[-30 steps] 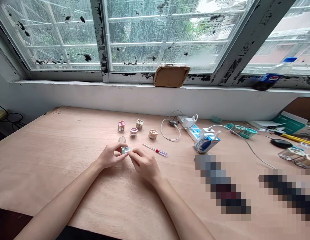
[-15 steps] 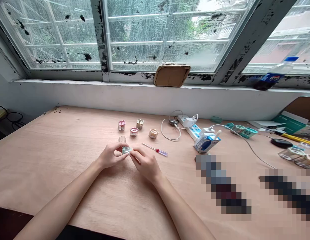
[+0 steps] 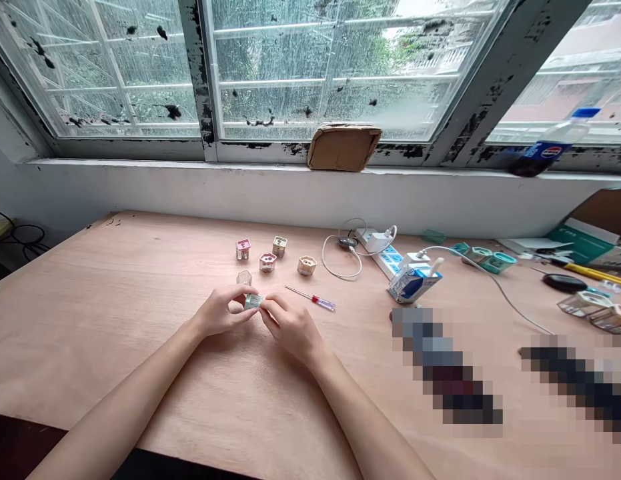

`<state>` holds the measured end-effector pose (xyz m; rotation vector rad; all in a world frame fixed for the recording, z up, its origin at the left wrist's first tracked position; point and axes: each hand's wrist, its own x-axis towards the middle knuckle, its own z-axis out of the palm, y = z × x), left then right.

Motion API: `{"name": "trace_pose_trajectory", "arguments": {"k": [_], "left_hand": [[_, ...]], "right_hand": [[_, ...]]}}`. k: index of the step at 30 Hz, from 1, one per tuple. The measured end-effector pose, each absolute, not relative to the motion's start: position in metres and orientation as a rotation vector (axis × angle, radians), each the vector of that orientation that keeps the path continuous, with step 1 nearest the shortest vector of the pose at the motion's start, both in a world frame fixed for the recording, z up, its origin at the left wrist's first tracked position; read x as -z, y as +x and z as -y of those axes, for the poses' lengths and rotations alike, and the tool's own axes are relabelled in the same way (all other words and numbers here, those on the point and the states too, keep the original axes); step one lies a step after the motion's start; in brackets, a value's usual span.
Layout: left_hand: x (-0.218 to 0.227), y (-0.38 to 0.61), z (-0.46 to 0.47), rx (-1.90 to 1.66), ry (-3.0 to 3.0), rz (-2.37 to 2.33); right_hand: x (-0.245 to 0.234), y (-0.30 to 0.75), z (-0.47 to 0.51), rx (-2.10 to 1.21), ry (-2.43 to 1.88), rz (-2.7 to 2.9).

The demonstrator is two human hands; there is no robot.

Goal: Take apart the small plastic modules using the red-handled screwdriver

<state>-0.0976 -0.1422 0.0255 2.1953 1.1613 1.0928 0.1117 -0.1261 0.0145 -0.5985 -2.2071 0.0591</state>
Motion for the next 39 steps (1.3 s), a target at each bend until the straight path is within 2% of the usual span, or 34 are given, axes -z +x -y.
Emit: {"name": "trace_pose_trajectory", "arguments": {"k": [7, 15, 18, 39], "left_hand": [[-0.030, -0.096, 0.145, -1.051, 2.171, -1.166], [-0.028, -0.098, 0.143, -1.058, 2.199, -1.139], [-0.027, -0.098, 0.143, -1.049, 2.196, -1.128], [-0.022, -0.097, 0.140, -1.092, 2.183, -1.153]], "right_hand": [[-0.014, 0.112, 0.126, -0.004, -0.584, 2.220], [-0.009, 0.112, 0.121, -0.625, -0.726, 2.012], [-0.007, 0.113, 0.119, -0.737, -0.767, 1.992], [0.005, 0.110, 0.120, -1.007, -0.861, 1.849]]}}
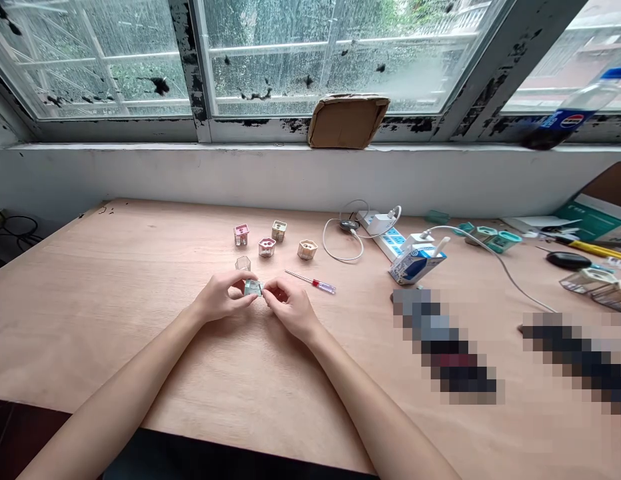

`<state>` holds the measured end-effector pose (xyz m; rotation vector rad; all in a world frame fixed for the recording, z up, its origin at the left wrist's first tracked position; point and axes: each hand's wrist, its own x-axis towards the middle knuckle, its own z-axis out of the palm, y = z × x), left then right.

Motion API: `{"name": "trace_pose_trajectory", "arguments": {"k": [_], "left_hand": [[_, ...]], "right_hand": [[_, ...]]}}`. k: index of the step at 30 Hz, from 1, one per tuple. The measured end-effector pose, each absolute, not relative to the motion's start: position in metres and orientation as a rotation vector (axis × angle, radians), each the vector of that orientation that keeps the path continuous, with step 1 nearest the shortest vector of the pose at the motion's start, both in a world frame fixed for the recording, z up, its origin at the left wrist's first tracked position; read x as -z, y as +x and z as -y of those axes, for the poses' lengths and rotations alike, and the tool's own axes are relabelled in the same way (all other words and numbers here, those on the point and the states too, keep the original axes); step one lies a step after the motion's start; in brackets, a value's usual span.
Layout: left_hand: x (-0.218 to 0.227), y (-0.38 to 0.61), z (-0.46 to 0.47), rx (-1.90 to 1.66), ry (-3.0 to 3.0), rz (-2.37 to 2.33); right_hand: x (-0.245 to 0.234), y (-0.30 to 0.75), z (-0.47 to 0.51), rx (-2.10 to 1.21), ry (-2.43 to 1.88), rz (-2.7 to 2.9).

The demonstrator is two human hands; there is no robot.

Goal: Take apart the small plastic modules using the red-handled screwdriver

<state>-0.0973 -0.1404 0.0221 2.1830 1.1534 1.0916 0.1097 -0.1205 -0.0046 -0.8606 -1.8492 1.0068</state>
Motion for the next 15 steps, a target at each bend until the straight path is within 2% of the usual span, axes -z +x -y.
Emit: {"name": "trace_pose_trajectory", "arguments": {"k": [15], "left_hand": [[-0.0186, -0.0955, 0.1398, -1.134, 2.251, -1.096]], "right_hand": [[-0.0021, 0.1061, 0.1262, -1.111, -0.841, 1.739]]}}
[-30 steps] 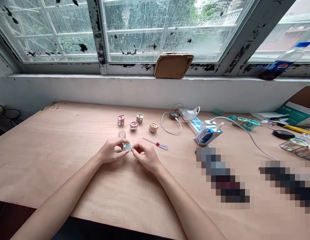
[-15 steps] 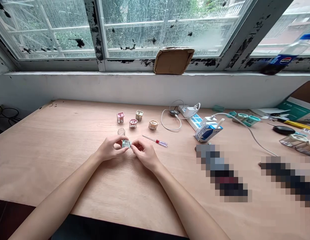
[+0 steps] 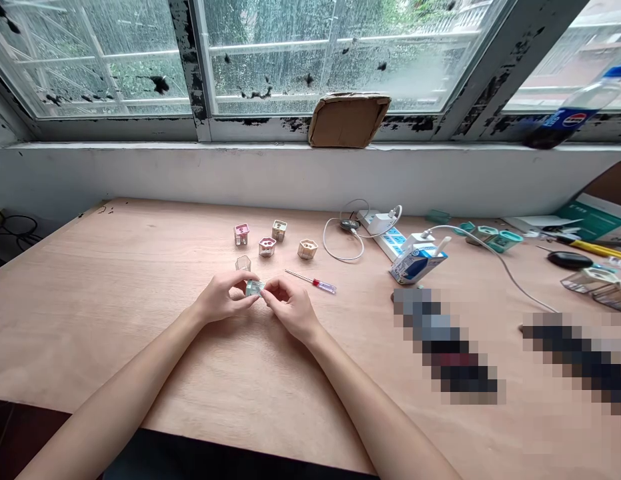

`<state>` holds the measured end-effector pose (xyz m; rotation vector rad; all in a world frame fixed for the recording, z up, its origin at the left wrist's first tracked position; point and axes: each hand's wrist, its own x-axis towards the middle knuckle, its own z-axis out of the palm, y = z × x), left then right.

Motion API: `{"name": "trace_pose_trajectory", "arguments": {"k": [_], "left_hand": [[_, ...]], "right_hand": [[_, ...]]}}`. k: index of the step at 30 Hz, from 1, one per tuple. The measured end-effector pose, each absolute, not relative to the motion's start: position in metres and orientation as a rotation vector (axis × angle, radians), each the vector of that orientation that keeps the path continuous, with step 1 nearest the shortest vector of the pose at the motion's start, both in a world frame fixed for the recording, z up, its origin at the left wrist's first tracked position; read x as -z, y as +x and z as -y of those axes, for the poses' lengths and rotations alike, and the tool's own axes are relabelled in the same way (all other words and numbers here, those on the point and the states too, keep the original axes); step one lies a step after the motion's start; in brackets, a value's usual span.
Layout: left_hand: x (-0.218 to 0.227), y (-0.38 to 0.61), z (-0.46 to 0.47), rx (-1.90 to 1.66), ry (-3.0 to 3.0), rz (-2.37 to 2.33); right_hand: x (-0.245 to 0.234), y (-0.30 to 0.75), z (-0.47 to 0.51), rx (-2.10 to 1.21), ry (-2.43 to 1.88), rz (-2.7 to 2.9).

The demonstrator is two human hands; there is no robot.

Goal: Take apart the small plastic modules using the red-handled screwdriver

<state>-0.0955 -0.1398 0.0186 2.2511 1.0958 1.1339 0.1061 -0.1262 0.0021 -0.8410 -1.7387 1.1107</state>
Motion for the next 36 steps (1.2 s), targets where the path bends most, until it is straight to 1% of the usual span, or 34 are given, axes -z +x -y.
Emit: {"name": "trace_pose_trajectory", "arguments": {"k": [7, 15, 19, 26, 31, 36], "left_hand": [[-0.019, -0.096, 0.140, -1.172, 2.310, -1.106], [-0.019, -0.095, 0.140, -1.177, 2.297, -1.126], [-0.019, -0.095, 0.140, -1.195, 2.282, -1.127], [-0.019, -0.095, 0.141, -1.247, 2.325, -1.137], [-0.024, -0.094, 0.144, -1.317, 2.381, -1.121], [-0.031, -0.091, 0.147, -1.422, 2.447, -1.051]], "right_hand": [[0.000, 0.105, 0.125, -1.105, -0.804, 1.687], [-0.002, 0.104, 0.127, -0.981, -0.775, 1.713], [-0.006, 0.104, 0.130, -0.834, -0.760, 1.774], [-0.020, 0.106, 0.135, -0.423, -0.638, 1.928], [-0.026, 0.107, 0.138, -0.309, -0.564, 1.962], [-0.028, 0.108, 0.141, -0.279, -0.560, 1.943]]}}
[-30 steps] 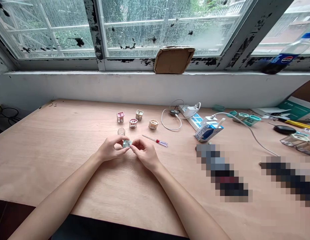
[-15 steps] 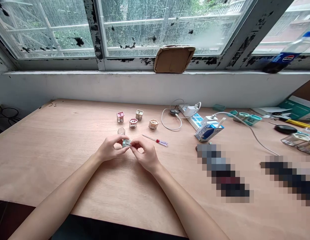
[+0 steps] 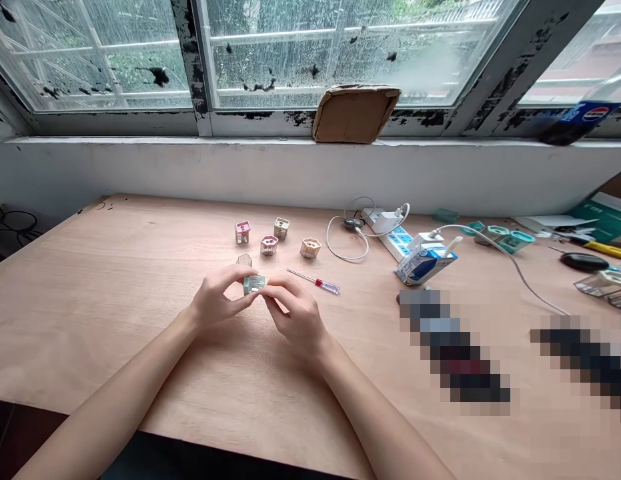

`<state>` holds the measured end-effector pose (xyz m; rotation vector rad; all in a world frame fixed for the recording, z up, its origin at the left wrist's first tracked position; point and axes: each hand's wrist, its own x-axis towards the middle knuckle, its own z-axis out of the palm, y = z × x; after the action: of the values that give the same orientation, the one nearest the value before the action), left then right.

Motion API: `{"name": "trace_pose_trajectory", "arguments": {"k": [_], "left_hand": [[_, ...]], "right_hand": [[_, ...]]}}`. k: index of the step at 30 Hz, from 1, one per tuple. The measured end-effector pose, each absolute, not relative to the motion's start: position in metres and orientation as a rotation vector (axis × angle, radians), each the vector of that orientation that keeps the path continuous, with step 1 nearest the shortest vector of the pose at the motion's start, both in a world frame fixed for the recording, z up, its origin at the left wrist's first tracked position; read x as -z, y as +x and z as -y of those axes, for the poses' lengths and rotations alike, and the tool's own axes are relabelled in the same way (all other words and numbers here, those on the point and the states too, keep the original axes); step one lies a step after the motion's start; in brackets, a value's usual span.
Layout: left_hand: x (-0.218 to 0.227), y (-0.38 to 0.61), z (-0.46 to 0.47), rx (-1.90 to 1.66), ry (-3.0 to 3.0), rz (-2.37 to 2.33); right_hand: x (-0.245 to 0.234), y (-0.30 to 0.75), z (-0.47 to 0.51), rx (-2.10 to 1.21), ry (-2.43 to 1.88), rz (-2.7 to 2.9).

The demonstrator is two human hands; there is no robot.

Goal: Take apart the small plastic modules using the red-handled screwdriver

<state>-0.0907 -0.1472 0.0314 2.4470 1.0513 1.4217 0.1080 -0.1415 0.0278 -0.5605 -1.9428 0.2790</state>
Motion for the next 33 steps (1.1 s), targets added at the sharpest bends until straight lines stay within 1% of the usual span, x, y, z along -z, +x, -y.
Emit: {"name": "trace_pose_trajectory", "arguments": {"k": [6, 15, 33], "left_hand": [[-0.0368, -0.0900, 0.1490, -1.475, 2.498, -0.984], [-0.0376, -0.0913, 0.1495, -1.479, 2.523, -0.980], [-0.0396, -0.0916, 0.1502, -1.531, 2.524, -0.937]], "right_hand": [[-0.0287, 0.1094, 0.1424, -0.273, -0.534, 1.923], [-0.0299, 0.1094, 0.1432, -0.384, -0.571, 1.894], [-0.0311, 0.1050, 0.1447, -0.458, -0.584, 1.806]]}}
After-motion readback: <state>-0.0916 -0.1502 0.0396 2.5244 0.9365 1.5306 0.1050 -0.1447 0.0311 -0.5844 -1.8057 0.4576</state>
